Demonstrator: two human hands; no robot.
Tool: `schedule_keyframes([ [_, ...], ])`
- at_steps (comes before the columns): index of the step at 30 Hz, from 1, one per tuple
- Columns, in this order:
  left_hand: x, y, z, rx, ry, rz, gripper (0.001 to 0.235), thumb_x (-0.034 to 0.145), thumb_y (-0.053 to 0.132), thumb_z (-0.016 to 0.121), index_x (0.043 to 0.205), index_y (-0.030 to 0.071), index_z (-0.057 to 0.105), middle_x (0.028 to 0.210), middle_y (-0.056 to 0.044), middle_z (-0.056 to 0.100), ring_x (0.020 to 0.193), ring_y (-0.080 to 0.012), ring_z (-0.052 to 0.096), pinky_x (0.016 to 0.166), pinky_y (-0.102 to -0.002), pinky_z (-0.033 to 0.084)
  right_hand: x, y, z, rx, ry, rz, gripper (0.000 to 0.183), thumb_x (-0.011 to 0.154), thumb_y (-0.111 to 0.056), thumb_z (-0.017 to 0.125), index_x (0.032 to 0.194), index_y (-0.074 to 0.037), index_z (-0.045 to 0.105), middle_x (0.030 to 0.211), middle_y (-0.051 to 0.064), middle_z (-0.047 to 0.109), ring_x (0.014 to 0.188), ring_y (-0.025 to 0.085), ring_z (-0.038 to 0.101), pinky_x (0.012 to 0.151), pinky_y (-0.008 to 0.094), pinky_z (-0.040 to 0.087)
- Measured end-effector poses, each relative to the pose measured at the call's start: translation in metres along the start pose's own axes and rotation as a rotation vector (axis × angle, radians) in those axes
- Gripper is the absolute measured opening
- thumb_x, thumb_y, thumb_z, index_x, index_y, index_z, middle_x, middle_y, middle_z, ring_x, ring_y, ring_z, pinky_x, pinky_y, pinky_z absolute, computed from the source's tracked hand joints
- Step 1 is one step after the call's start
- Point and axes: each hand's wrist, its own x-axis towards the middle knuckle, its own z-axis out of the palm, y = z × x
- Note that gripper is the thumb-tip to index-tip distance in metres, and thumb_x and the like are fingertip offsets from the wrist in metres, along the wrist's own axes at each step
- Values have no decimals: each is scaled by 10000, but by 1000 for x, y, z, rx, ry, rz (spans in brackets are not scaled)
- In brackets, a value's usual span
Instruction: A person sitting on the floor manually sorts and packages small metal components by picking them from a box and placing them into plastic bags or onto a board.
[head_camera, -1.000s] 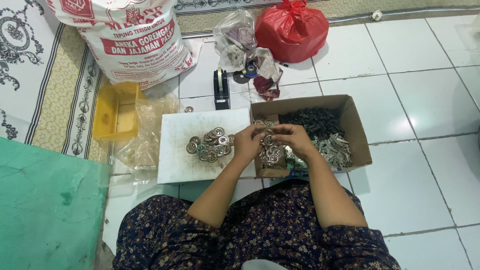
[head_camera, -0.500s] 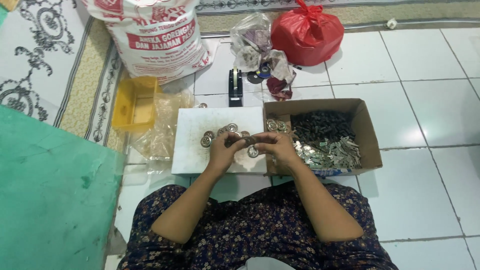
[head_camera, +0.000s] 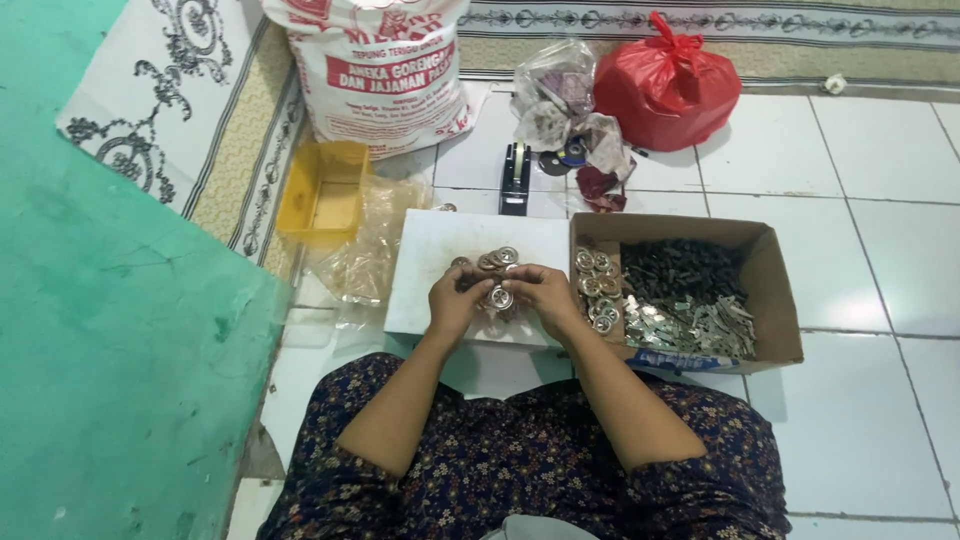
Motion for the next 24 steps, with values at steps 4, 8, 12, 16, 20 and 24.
schedule_keyframes([
  [4,19,-21,-3,-2,61,15,234,852,134,823,1058,58,742,1054,-164,761,1041,-314,725,855,-408,604,20,10,11,-49,13,-26,313,803,-23,832,1108,1,769,947,178,730,826,207,727,684,313,654],
  [8,19,-17,-11,5,96,9,233,873,128,794,1092,76,735,1041,-162,768,1019,-306,733,833,-404,605,16,-4,22,-284,60,-102,328,784,-92,867,1105,-91,798,929,139,767,858,213,734,726,327,632],
  [12,8,2,-16,143,138,46,208,896,114,756,1102,94,740,1026,-138,777,987,-288,742,789,-391,612,16,-7,25,-496,104,-199,399,776,-151,879,1162,-202,795,974,69,789,932,212,730,863,359,604],
  [16,8,1,-31,488,219,101,200,890,211,761,1085,168,750,1054,-64,747,1010,-266,701,800,-384,603,9,-11,20,-529,149,-258,376,805,-66,830,1171,-140,785,1041,156,762,992,303,731,881,390,600],
  [20,14,-13,-33,544,263,118,220,886,183,739,1107,185,742,1107,-35,683,1060,-262,656,836,-386,578,10,-8,-5,-586,172,-256,332,815,-101,847,1134,-175,794,1002,119,744,965,274,736,836,369,619],
  [24,11,-9,-28,451,254,157,237,876,127,723,1112,143,738,1090,-67,674,994,-273,666,844,-404,562,5,-20,-44,-571,213,-260,306,835,-78,839,1132,-134,792,1017,152,738,996,316,730,848,422,607],
])
